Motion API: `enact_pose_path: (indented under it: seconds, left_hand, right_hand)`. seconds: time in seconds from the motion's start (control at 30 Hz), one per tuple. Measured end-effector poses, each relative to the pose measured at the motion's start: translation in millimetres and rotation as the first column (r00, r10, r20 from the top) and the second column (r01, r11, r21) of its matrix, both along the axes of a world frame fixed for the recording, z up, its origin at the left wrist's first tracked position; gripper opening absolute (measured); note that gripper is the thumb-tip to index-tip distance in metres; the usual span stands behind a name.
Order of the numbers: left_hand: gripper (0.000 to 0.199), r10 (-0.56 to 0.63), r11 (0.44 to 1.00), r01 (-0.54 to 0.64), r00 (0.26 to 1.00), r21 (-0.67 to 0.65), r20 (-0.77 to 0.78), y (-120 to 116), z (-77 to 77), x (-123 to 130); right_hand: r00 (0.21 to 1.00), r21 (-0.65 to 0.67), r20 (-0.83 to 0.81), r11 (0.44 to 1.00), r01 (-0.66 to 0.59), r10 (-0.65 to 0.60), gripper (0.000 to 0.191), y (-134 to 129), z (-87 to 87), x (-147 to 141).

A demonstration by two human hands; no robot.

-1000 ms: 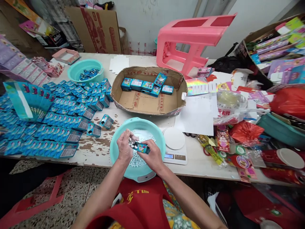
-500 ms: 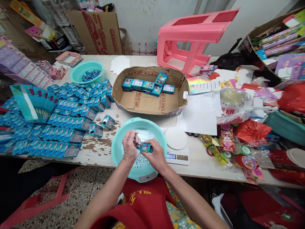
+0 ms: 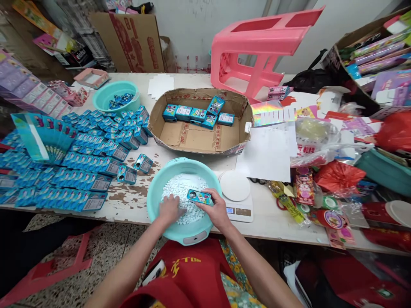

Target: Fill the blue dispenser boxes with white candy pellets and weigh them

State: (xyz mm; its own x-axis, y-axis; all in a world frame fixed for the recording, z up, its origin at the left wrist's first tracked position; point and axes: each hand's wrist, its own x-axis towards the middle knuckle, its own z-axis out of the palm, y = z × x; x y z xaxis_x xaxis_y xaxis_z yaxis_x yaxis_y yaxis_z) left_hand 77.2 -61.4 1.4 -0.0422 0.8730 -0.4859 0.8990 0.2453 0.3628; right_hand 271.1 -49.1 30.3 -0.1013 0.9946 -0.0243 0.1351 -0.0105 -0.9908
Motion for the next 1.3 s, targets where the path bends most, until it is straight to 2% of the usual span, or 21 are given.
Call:
enact_pose_path:
  seconds: [0.03,0.07,0.13,0.23,0.3,0.33,0.37,0.43,0.5,0.53,0.6,0.67,0.73,0.83,0.9,1.07,1.17,1.2,1.23,1.27,1.3]
  left_hand:
    - [0.045,-0.095,0.993,0.091,0.994,-0.076,-0.053,-8.0,-7.0,4.3]
    - [0.047,-0.156,0.979,0.150,0.987,-0.139,-0.030,-14.4,-12.3,9.0]
    - [0.038,-0.185,0.956,0.209,0.974,-0.206,0.131,-21.1,-18.5,16.2]
    - [0.020,-0.127,0.953,0.198,0.948,-0.228,0.293,-18.0,-19.0,13.1]
    - [0.016,0.048,0.959,0.078,0.902,-0.271,0.430,-12.0,-14.6,4.1]
    - [0.015,0.192,0.949,-0.016,0.822,-0.316,0.535,-8.9,-11.0,-0.5]
    - [0.015,0.345,0.921,-0.115,0.687,-0.373,0.640,-5.8,-6.3,-4.2]
    - [0.017,0.552,0.831,-0.281,0.313,-0.480,0.773,0.7,6.3,-6.9]
    - [0.022,0.561,0.761,-0.401,0.011,-0.510,0.828,8.2,22.0,-2.7]
    - [0.025,0.525,0.728,-0.462,-0.098,-0.506,0.845,12.3,30.0,1.7]
    - [0.028,0.426,0.672,-0.575,-0.217,-0.468,0.878,20.7,43.7,12.4]
    - [0.027,0.339,0.627,-0.669,-0.227,-0.399,0.913,27.6,51.4,22.7]
    - [0.027,0.279,0.596,-0.736,-0.187,-0.323,0.942,32.1,52.8,29.8]
    - [0.028,0.234,0.548,-0.797,-0.145,-0.254,0.961,35.5,49.5,34.1]
    - [0.029,0.219,0.529,-0.809,-0.161,-0.256,0.962,37.6,49.2,34.6]
    - [0.032,0.225,0.537,-0.762,-0.284,-0.362,0.932,45.2,60.9,33.5]
    - [0.035,0.263,0.558,-0.735,-0.282,-0.384,0.923,48.2,65.7,26.2]
    - [0.036,0.279,0.567,-0.743,-0.234,-0.356,0.931,47.8,64.5,21.8]
    - [0.036,0.307,0.585,-0.752,-0.142,-0.304,0.941,46.2,61.4,16.4]
    - [0.035,0.352,0.629,-0.745,0.017,-0.223,0.936,43.5,56.5,10.4]
    - [0.035,0.394,0.694,-0.707,0.216,-0.135,0.894,39.7,50.1,3.8]
  right_hand:
    - [1.000,-0.005,0.010,1.000,0.011,-0.011,0.035,-0.9,-2.0,1.0]
    - [1.000,-0.011,0.019,1.000,0.025,-0.025,0.034,-1.7,-3.0,1.5]
    - [0.999,-0.027,0.023,0.998,0.048,-0.047,0.036,-3.3,-2.2,1.8]
    - [0.999,-0.030,0.011,0.998,0.047,-0.047,0.037,-3.5,2.4,0.9]
    - [0.999,-0.009,0.032,1.000,0.029,-0.028,0.036,-1.6,4.0,-0.3]
    - [0.999,0.001,0.049,1.000,0.022,-0.022,0.035,-0.3,3.9,-1.0]
    - [0.998,0.012,0.066,1.000,0.018,-0.019,0.034,1.0,3.1,-1.9]
    - [0.995,0.032,0.098,0.999,0.011,-0.014,0.033,3.2,0.1,-4.3]
    - [0.991,0.046,0.135,0.999,-0.008,0.002,0.032,4.4,-3.8,-7.9]
    - [0.987,0.051,0.157,0.998,-0.024,0.016,0.031,4.4,-5.7,-10.3]
    - [0.980,0.055,0.195,0.997,-0.060,0.049,0.031,3.9,-8.7,-16.3]
    - [0.974,0.051,0.216,0.995,-0.084,0.071,0.031,3.2,-10.2,-23.3]
    - [0.973,0.042,0.220,0.995,-0.086,0.075,0.031,3.0,-9.9,-29.8]
    - [0.977,0.030,0.204,0.997,-0.068,0.060,0.030,4.1,-7.0,-36.1]
    - [0.981,0.023,0.188,0.998,-0.060,0.054,0.029,5.4,-4.9,-37.7]
    - [0.988,0.004,0.152,0.999,-0.033,0.032,0.030,8.1,-3.7,-36.5]
    - [0.995,-0.021,0.100,1.000,-0.018,0.020,0.032,8.3,-4.8,-30.9]
    - [0.998,-0.033,0.064,0.999,-0.014,0.016,0.034,8.0,-4.7,-28.2]
    - [1.000,-0.049,0.021,0.999,-0.009,0.011,0.036,7.6,-4.0,-25.2]
    - [1.000,-0.065,-0.022,0.998,-0.010,0.009,0.038,7.1,-2.5,-22.3]
    - [0.998,-0.075,-0.058,0.997,-0.017,0.012,0.039,6.8,0.0,-19.4]
